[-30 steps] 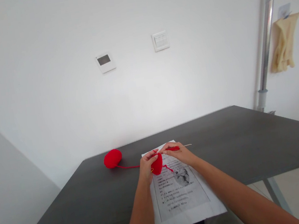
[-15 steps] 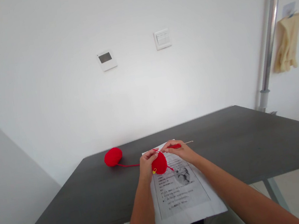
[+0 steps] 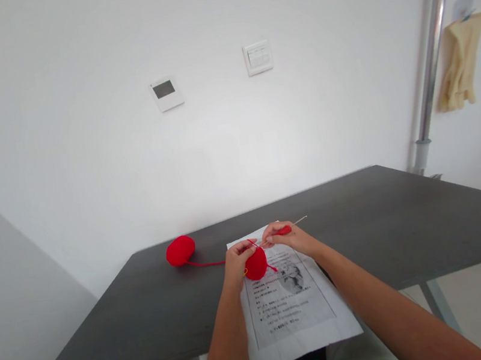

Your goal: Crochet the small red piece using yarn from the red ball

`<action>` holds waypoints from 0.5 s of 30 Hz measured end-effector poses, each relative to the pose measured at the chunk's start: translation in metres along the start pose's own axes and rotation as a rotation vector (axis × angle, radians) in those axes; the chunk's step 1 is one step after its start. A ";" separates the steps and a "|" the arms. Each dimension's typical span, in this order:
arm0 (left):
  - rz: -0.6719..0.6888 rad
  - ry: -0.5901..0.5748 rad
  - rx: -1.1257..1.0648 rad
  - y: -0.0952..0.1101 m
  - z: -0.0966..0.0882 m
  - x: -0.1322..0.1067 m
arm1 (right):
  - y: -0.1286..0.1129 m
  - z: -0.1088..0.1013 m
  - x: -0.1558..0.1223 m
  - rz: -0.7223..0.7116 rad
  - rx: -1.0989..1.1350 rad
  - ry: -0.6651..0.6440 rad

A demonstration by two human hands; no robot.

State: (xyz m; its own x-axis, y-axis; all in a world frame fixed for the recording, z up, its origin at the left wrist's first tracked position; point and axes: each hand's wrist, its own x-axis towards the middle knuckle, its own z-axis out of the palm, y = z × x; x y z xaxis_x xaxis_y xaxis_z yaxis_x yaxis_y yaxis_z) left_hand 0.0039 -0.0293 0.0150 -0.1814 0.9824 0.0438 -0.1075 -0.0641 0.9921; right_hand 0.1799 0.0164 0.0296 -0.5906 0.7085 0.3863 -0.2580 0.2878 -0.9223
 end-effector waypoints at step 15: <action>0.059 0.049 0.087 0.000 -0.001 0.001 | 0.007 0.003 -0.001 -0.052 -0.126 0.043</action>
State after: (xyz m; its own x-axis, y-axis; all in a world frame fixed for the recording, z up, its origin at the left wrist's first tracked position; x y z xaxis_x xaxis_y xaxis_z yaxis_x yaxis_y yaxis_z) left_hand 0.0027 -0.0289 0.0149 -0.2329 0.9675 0.0982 -0.0107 -0.1036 0.9946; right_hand 0.1765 0.0160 0.0227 -0.5451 0.7164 0.4355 -0.1876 0.4021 -0.8962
